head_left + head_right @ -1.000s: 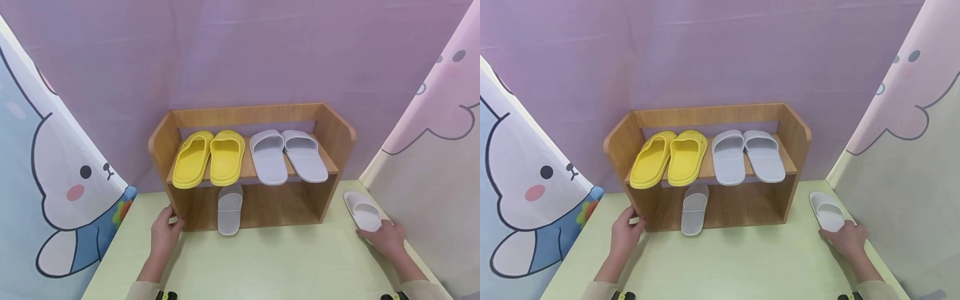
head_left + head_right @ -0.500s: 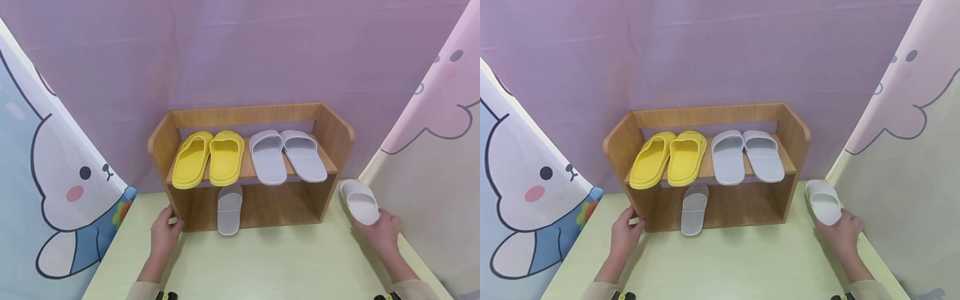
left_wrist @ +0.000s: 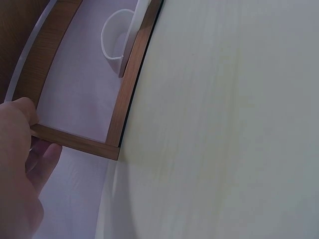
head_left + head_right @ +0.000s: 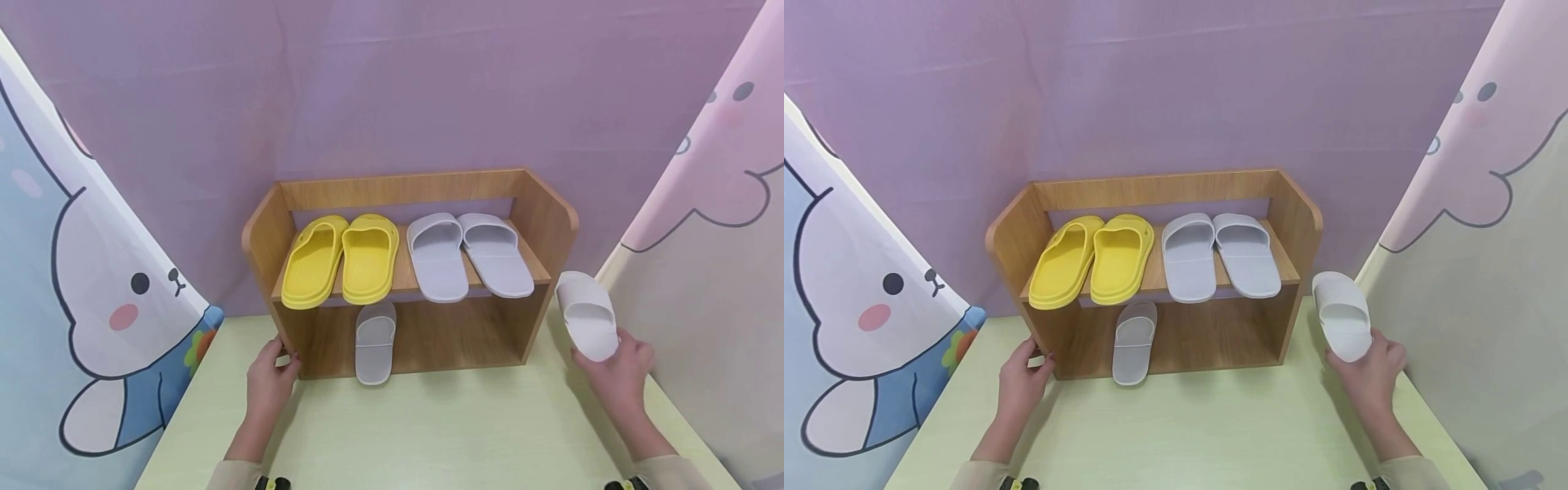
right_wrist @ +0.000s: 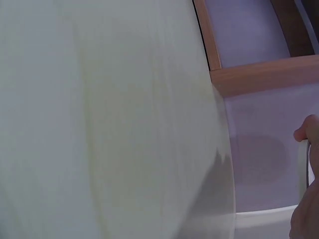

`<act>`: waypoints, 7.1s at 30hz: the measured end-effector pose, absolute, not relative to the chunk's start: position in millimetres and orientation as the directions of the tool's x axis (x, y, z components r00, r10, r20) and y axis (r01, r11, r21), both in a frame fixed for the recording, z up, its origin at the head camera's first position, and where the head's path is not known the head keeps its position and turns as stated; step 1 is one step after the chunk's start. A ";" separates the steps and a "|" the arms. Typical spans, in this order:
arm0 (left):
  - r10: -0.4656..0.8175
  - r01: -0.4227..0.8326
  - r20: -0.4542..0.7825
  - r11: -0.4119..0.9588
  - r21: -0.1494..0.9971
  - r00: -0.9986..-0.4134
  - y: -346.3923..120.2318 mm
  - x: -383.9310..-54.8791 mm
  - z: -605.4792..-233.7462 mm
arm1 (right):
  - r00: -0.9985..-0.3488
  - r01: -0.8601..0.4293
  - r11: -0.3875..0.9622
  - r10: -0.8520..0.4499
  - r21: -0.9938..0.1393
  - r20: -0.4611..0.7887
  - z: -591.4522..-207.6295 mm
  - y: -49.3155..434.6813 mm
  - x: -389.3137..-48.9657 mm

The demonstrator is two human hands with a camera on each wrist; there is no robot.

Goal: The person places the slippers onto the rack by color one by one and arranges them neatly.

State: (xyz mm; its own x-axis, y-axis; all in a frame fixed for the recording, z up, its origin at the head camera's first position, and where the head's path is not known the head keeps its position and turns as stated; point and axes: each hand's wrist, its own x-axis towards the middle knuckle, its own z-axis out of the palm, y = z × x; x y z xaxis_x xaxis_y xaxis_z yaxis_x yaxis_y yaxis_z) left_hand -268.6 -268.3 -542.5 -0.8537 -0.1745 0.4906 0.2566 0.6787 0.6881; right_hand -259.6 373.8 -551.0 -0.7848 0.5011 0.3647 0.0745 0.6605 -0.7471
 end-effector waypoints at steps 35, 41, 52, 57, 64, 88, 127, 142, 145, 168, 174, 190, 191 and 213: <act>-0.175 0.277 0.510 0.671 0.688 -0.842 -267.2 -270.6 -543.5 | -0.559 -0.165 0.557 0.627 -0.814 0.543 -524.0 331.4 -253.1; -0.176 0.277 0.511 0.670 0.688 -0.841 -266.6 -269.7 -542.5 | -0.486 -0.259 0.571 0.620 -0.779 0.616 -520.8 327.1 -252.5; -0.178 0.265 0.494 0.667 0.697 -0.851 -266.5 -268.9 -540.6 | -0.434 -0.417 0.541 0.588 -0.731 0.683 -514.4 317.4 -244.3; -0.184 0.244 0.476 0.669 0.701 -0.860 -266.3 -268.3 -539.9 | -0.406 -0.464 0.552 0.563 -0.693 0.720 -501.9 304.8 -235.2; -0.183 0.239 0.472 0.676 0.697 -0.862 -266.0 -267.8 -539.6 | -0.354 -0.533 0.536 0.562 -0.655 0.748 -478.4 280.6 -216.3; -0.182 0.246 0.481 0.676 0.694 -0.857 -266.7 -268.3 -541.8 | -0.337 -0.674 0.521 0.413 -0.524 0.846 -473.4 257.5 -206.4; -0.175 0.279 0.517 0.677 0.681 -0.838 -267.6 -270.0 -543.1 | -0.338 -0.816 0.501 -0.007 -0.289 0.941 -502.7 218.1 -215.1; -0.171 0.282 0.521 0.681 0.676 -0.836 -269.1 -271.7 -545.7 | -0.410 -0.837 0.450 -0.139 -0.312 0.901 -512.2 203.6 -212.9; -0.169 0.290 0.531 0.682 0.671 -0.831 -269.2 -272.4 -546.1 | -0.430 -0.836 0.442 -0.158 -0.326 0.889 -513.2 200.5 -211.4; -0.172 0.295 0.534 0.676 0.675 -0.828 -269.0 -274.1 -548.0 | -0.649 -0.710 0.555 -0.280 -0.433 0.707 -516.6 184.9 -215.9; -0.169 0.289 0.525 0.676 0.678 -0.834 -269.6 -273.4 -547.7 | -0.714 -0.643 0.598 -0.244 -0.477 0.657 -522.6 179.4 -225.1; -0.163 0.304 0.537 0.675 0.673 -0.827 -268.2 -273.3 -547.6 | -0.774 -0.527 0.657 -0.108 -0.539 0.625 -543.3 167.3 -255.9; -0.162 0.305 0.539 0.675 0.671 -0.827 -268.2 -273.4 -547.7 | -0.770 -0.523 0.663 -0.098 -0.536 0.630 -545.0 166.3 -258.2; -0.166 0.312 0.551 0.677 0.667 -0.818 -269.2 -272.4 -547.5 | -0.921 -0.234 0.663 0.084 -0.711 0.381 -558.7 135.8 -299.1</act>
State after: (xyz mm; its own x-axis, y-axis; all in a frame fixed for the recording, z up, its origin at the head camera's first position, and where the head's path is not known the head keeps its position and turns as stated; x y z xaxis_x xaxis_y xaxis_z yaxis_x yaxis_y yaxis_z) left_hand -272.4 -269.2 -547.5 -0.8176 -0.1659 0.5513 0.3122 0.6768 0.6667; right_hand -299.1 135.8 -558.7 -0.9207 0.0839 0.3812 -0.2341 0.6628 -0.7112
